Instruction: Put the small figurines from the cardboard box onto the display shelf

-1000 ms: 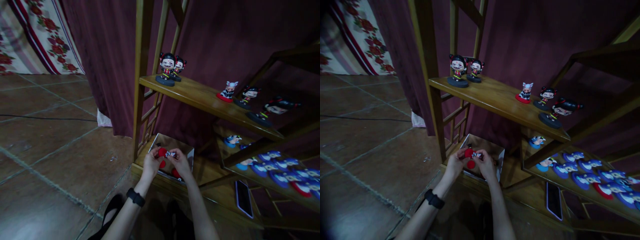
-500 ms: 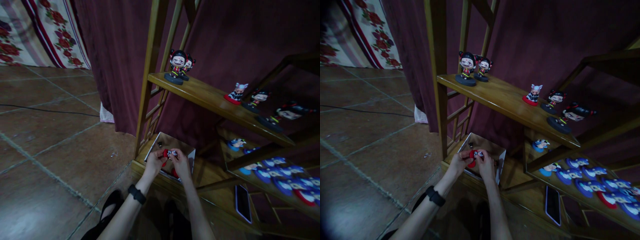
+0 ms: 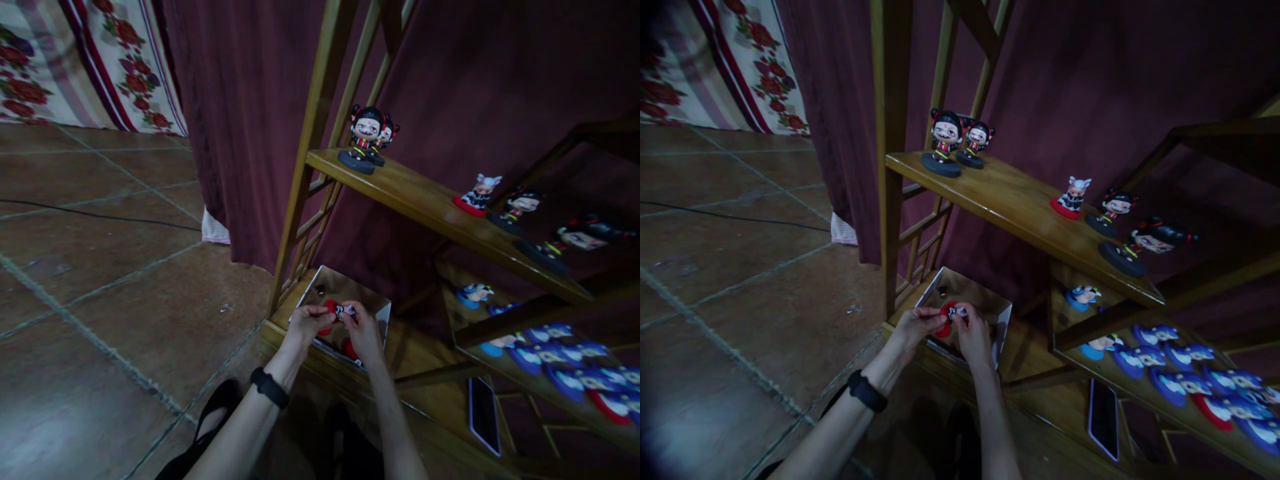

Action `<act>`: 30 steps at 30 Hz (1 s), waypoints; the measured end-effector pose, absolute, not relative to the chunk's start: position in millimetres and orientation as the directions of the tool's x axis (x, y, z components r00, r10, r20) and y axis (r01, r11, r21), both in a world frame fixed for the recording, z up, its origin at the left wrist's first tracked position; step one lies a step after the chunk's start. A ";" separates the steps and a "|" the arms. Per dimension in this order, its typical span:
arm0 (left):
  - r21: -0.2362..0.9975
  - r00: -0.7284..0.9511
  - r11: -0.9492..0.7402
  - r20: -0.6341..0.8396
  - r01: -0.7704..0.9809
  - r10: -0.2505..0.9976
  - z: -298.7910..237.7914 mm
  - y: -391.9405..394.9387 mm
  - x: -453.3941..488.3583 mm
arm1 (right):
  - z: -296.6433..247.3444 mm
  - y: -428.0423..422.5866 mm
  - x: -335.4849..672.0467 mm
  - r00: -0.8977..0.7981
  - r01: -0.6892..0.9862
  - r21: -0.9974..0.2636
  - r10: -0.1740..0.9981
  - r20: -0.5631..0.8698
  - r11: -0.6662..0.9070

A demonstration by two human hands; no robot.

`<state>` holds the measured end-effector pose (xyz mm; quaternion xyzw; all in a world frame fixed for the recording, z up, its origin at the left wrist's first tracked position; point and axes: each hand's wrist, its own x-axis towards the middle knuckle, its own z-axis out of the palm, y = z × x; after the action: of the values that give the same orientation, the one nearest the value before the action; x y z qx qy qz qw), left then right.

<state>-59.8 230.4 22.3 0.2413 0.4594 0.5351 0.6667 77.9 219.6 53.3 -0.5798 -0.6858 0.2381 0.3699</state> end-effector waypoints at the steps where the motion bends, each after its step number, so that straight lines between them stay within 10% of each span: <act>1: 0.803 0.015 0.311 -0.353 -0.508 0.935 22.7 229.3 -60.3 | 52.9 219.7 78.0 -0.053 0.621 -0.754 0.971 0.232 0.214; 30: 0.729 0.125 0.388 -0.388 -0.564 0.913 60.3 210.0 -75.8 | 73.8 204.1 59.4 -0.230 0.687 -0.622 0.925 0.303 0.375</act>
<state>-75.8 210.0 60.3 0.2089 0.4181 0.5124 0.7204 59.4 204.1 73.8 -0.5284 -0.7627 0.1824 0.3253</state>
